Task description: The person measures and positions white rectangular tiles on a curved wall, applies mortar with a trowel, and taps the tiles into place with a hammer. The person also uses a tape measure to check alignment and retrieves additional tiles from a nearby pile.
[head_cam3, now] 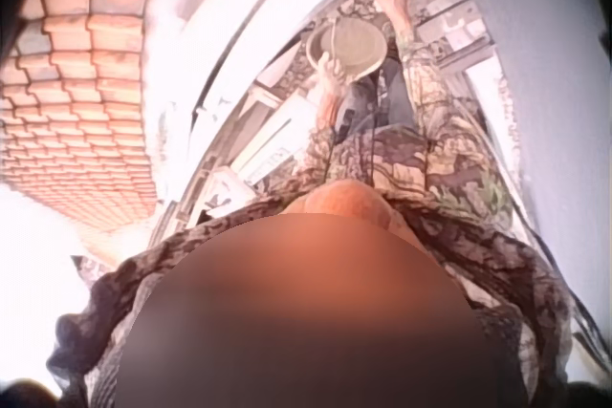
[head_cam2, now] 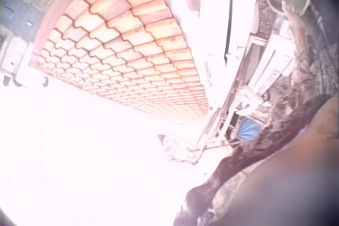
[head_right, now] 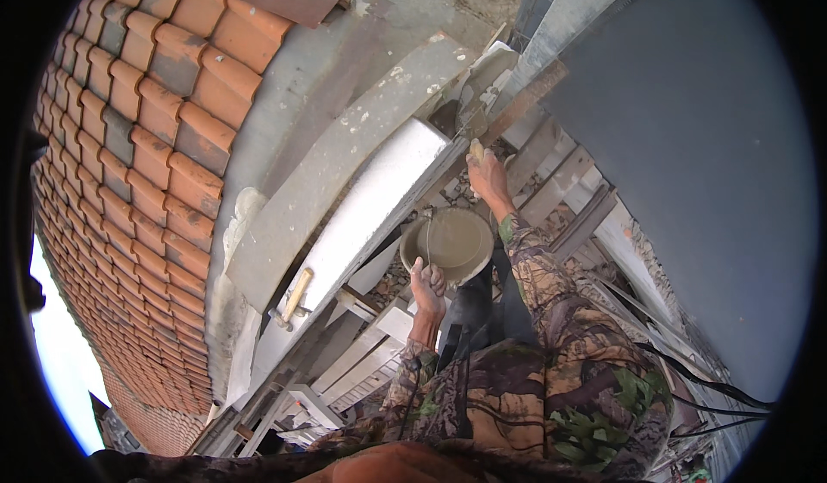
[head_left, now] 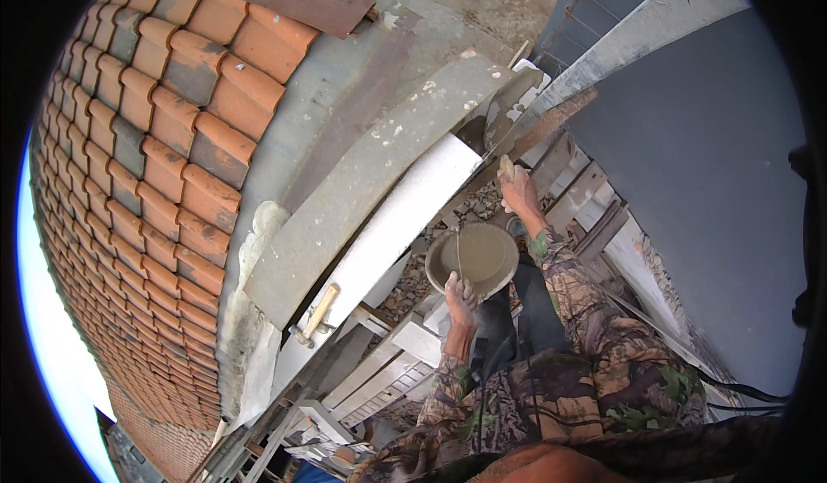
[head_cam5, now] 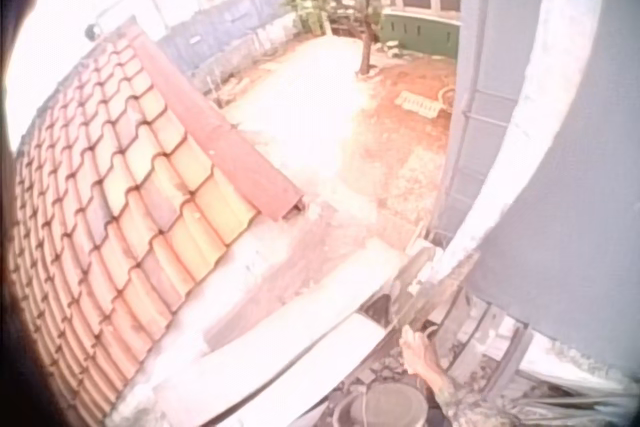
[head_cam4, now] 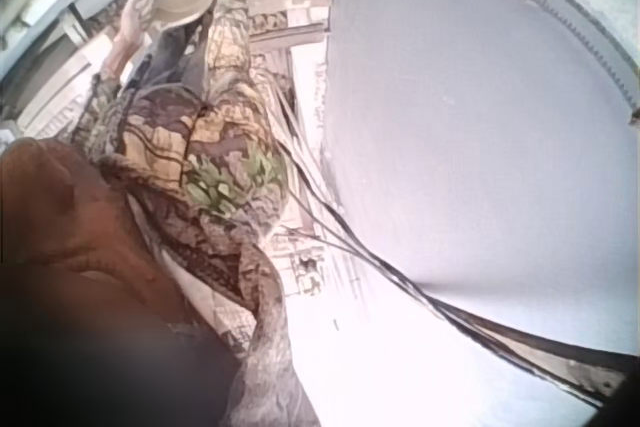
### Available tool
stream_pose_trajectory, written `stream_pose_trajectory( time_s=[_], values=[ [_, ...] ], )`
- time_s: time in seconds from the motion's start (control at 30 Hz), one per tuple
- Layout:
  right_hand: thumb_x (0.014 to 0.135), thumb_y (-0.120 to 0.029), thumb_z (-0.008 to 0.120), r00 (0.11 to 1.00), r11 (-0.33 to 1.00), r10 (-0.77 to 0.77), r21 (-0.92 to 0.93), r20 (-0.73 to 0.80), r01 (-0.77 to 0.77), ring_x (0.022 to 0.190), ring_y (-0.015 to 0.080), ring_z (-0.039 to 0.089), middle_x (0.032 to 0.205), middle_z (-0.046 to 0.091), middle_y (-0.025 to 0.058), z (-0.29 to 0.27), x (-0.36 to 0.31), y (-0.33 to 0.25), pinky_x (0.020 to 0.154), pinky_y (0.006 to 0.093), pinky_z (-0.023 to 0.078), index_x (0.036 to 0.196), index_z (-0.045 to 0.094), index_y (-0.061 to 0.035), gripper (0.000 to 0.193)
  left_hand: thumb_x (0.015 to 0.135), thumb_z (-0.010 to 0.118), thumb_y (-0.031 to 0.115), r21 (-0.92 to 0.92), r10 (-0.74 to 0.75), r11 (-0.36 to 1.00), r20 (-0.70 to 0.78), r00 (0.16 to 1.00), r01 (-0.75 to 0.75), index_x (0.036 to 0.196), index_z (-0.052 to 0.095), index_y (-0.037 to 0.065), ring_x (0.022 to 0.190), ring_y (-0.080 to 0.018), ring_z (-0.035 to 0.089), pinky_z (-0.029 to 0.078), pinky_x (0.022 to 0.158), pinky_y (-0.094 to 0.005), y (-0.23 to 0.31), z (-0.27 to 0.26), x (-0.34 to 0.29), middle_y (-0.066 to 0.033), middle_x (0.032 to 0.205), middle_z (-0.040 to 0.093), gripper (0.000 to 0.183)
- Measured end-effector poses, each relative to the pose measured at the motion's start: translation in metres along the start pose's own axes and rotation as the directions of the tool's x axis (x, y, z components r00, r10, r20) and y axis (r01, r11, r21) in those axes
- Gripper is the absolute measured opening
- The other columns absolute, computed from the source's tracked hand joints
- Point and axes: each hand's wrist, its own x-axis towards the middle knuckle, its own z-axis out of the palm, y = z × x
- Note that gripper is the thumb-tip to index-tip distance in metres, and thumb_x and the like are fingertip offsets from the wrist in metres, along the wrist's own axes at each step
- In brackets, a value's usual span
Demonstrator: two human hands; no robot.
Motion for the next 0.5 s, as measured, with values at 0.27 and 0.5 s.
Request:
stream_pose_trajectory(
  time_s=[0.27, 0.5],
  values=[
    [0.100, -0.032, 0.058, 0.986, 0.996, 0.072, 0.041, 0.148, -0.079, 0.057, 0.0265, 0.068, 0.084, 0.069, 0.0204, -0.016, -0.032, 0.018, 0.047, 0.0354, 0.054, 0.121, 0.055, 0.0050, 0.042, 0.102, 0.046, 0.055, -0.021, 0.008, 1.000, 0.050, 0.999, -0.007, 0.067, 0.038, 0.022, 0.049, -0.0058, 0.025, 0.016, 0.047, -0.0260, 0.004, 0.009, 0.003, 0.0089, 0.059, 0.031, 0.049],
    [0.093, -0.025, 0.062, 0.985, 0.971, -0.026, -0.229, 0.169, 0.065, 0.079, 0.0365, 0.072, 0.094, 0.070, 0.0235, -0.075, -0.120, 0.057, 0.074, 0.0479, 0.056, 0.129, 0.048, 0.0012, 0.046, 0.104, 0.043, 0.054, -0.057, -0.027, 0.998, 0.088, 0.996, 0.032, 0.071, 0.042, 0.019, 0.050, -0.0065, 0.028, 0.021, 0.049, -0.0244, 0.010, 0.017, 0.005, 0.0079, 0.060, 0.033, 0.048]
  ],
)
